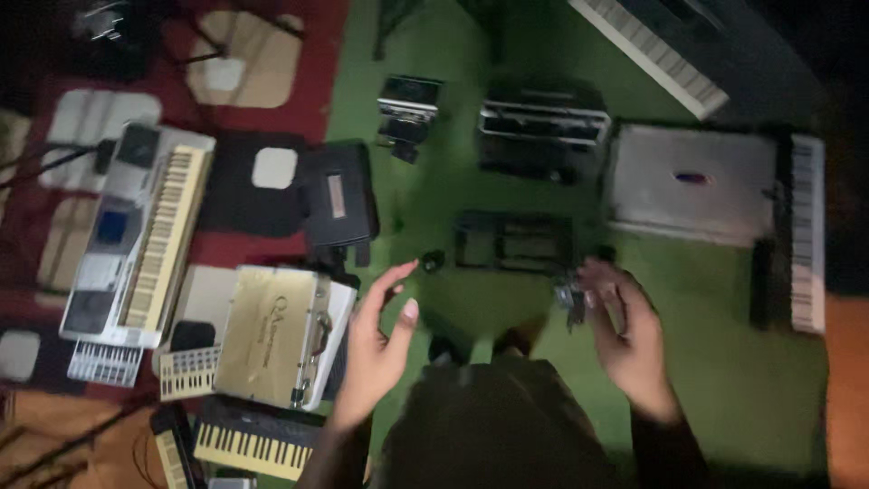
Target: The person places a black foam insert into a silver hard case and then sets a black audio device into the foam. The person then picks up another foam insert from the floor and fits it into the case over the audio device.
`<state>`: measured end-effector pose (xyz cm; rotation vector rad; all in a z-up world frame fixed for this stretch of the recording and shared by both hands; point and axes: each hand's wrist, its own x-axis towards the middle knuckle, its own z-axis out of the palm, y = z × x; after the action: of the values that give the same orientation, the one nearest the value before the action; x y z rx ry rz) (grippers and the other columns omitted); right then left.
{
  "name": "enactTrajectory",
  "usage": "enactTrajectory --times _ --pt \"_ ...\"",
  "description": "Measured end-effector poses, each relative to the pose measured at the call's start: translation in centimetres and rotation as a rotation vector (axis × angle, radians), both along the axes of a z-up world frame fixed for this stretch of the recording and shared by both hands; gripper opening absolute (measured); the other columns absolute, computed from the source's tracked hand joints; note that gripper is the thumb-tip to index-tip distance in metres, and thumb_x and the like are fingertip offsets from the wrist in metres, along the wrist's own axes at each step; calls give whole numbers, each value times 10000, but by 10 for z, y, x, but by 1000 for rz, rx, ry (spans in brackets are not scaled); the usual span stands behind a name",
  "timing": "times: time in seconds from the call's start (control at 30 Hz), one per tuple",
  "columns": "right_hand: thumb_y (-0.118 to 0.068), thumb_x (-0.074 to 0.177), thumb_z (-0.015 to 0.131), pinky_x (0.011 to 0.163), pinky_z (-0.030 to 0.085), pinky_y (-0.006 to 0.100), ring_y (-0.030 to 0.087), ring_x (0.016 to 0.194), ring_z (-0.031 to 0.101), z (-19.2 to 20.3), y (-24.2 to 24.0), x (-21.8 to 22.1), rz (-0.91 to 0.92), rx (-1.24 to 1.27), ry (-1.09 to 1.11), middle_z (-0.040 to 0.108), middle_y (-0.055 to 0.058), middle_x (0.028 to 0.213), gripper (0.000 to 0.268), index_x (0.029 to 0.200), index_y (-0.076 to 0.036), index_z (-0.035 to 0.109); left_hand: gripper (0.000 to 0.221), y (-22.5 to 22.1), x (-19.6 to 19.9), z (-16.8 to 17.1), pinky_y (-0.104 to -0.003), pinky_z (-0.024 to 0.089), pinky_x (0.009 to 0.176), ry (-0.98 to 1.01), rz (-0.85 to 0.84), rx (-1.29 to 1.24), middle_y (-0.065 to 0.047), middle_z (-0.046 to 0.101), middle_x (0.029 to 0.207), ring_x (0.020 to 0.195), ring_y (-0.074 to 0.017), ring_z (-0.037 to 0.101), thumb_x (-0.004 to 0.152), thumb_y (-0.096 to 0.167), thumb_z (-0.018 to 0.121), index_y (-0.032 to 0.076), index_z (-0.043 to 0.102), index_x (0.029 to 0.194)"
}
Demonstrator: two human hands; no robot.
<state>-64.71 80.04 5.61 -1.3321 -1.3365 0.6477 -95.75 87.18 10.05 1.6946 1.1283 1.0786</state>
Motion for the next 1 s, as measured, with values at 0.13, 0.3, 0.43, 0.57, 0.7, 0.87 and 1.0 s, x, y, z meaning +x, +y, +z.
enactTrajectory --times 0.13,0.3,0.43,0.57,0.7,0.87,1.0 --pt "-79 978 545 958 528 285 158 1190 651 7 -19 5 -206 -172 -31 665 90 1328 448 1424 -35 538 392 25 17 -1 -355 431 1125 -20 -108 -41 -130 646 1430 1328 -229 596 1031 108 559 13 545 1411" --pt "-78 1023 586 1004 487 269 145 1144 639 1 -31 11 -326 -201 43 706 88 1233 389 1410 -35 573 385 33 44 2 -326 447 1088 -7 -188 -105 -112 675 1354 1251 -191 616 1035 131 561 24 574 1405" --pt "-61 994 559 1004 502 279 151 1183 640 -10 -34 40 -277 -163 71 670 73 1291 431 1424 -36 545 378 33 70 -7 -315 461 1081 0 -179 -89 -103 688 1324 1227 -176 630 1035 133 566 25 589 1396" --pt "11 994 538 1035 496 297 170 1204 630 -14 -28 74 -207 -120 94 653 79 1289 432 1424 -34 531 364 27 97 -11 -320 432 1099 -51 -117 -81 -114 669 1378 1254 -179 611 1041 112 553 3 564 1388" --pt "62 1006 548 1088 509 318 179 1259 625 -13 -23 108 -149 -45 31 636 97 1300 341 1335 -25 562 350 15 126 -15 -322 452 1085 -78 -21 -90 -121 684 1349 1224 -182 627 1037 90 556 -5 581 1373" --pt "30 979 541 1072 491 322 190 1232 625 -6 -15 147 -91 -180 -5 644 112 1271 427 1405 0 525 353 8 156 -17 -328 477 1077 -93 60 -109 -123 699 1311 1206 -195 647 1017 73 576 10 593 1364" --pt "-31 1011 568 1007 508 330 187 1222 648 -9 -9 155 -184 -338 45 668 105 1265 386 1394 -7 524 366 7 164 -16 -334 469 1090 -60 58 -81 -130 694 1322 1238 -203 646 1002 70 584 14 588 1364"
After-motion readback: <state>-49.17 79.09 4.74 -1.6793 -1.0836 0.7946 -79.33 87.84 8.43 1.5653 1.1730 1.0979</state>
